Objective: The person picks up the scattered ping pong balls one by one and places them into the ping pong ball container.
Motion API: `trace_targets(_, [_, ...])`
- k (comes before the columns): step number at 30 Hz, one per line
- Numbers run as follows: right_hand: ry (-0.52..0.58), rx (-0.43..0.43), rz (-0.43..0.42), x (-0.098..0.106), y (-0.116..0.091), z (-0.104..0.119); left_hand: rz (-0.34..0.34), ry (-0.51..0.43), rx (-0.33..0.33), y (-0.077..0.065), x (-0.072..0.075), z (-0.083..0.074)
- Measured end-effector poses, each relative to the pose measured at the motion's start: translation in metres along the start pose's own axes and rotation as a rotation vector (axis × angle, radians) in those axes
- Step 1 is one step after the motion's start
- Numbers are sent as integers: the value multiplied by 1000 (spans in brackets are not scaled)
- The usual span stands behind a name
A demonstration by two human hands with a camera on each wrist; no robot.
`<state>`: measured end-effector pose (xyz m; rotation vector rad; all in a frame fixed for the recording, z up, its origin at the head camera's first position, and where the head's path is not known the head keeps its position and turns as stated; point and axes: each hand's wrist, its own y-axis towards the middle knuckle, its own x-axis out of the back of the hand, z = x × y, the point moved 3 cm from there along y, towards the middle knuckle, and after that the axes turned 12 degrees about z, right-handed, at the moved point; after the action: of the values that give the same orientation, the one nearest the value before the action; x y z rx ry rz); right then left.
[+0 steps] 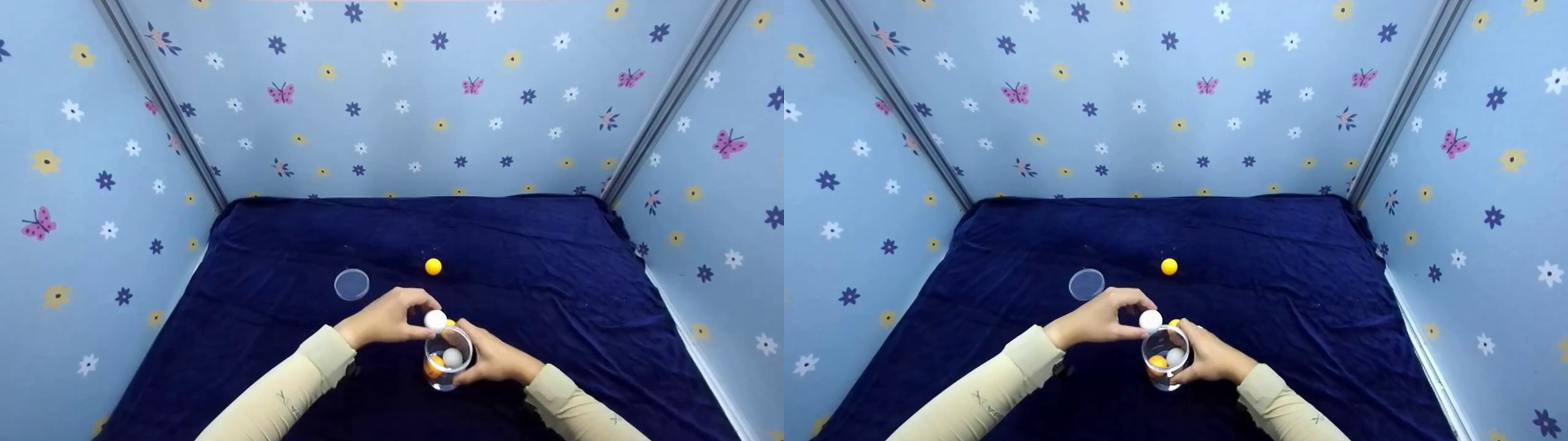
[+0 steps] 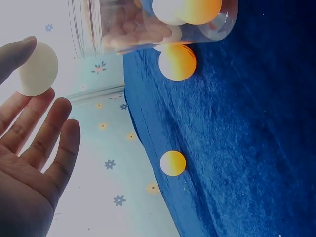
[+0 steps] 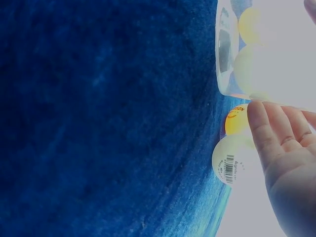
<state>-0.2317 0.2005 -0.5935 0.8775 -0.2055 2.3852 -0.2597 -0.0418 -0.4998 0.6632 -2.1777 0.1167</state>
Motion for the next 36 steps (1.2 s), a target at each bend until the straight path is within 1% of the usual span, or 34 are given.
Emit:
trace_targets(10, [6,-25,3,-1,0,2,35,-16,-50,1,-9,-5])
trace_targets(16, [21,-20,-4,-1,-1,2,60,-15,-81,1,-14,-5])
trace_targets(20, [15,-14,-4,-1,-1,2,77,-13,-81,1,-18,-4])
trace_targets(28, [5,-14,-3,-2,-1,1,115,10,-59,2,-21,-4])
trace_targets(36, [-25,3,-14,-1,-1,2,157,34,-60,3,-24,-2])
